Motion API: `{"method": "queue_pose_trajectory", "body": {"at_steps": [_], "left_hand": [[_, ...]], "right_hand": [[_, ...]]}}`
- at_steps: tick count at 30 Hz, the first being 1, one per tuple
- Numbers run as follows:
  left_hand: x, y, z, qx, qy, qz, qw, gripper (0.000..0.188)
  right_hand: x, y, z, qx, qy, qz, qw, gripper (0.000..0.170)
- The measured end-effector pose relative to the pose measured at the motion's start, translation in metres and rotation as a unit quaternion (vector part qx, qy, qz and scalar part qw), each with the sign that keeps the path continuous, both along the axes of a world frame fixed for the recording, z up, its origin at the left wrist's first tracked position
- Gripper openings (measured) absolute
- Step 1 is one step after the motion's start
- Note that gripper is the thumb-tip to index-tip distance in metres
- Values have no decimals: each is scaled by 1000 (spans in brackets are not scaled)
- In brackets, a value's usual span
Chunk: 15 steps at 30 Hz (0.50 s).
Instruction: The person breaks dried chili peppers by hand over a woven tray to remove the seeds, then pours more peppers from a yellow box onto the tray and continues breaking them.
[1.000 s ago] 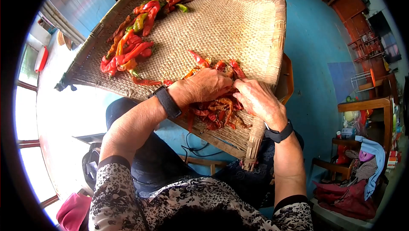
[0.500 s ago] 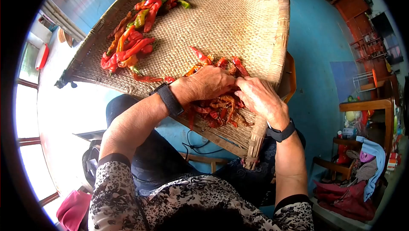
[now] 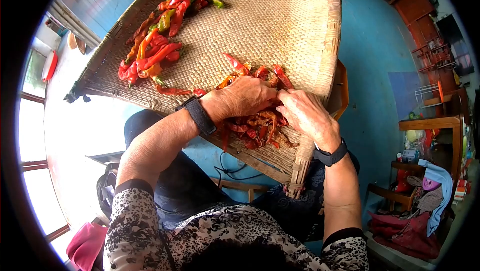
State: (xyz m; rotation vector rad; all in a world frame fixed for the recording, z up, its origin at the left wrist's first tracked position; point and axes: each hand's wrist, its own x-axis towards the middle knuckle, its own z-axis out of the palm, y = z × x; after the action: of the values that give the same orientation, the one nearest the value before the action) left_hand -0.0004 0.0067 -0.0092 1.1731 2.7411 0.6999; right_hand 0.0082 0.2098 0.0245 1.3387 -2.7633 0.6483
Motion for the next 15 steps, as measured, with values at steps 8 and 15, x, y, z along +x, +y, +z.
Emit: {"method": "queue_pose_trajectory", "body": {"at_steps": [8,15], "left_hand": [[0,0,-1,-3,14,-9,1000,16],[-1,0,-1,-6,40,-19,999,17]], "right_hand": [[0,0,1,53,-31,-18,998,16],[1,1,0,44,-27,-18,999,15]]}}
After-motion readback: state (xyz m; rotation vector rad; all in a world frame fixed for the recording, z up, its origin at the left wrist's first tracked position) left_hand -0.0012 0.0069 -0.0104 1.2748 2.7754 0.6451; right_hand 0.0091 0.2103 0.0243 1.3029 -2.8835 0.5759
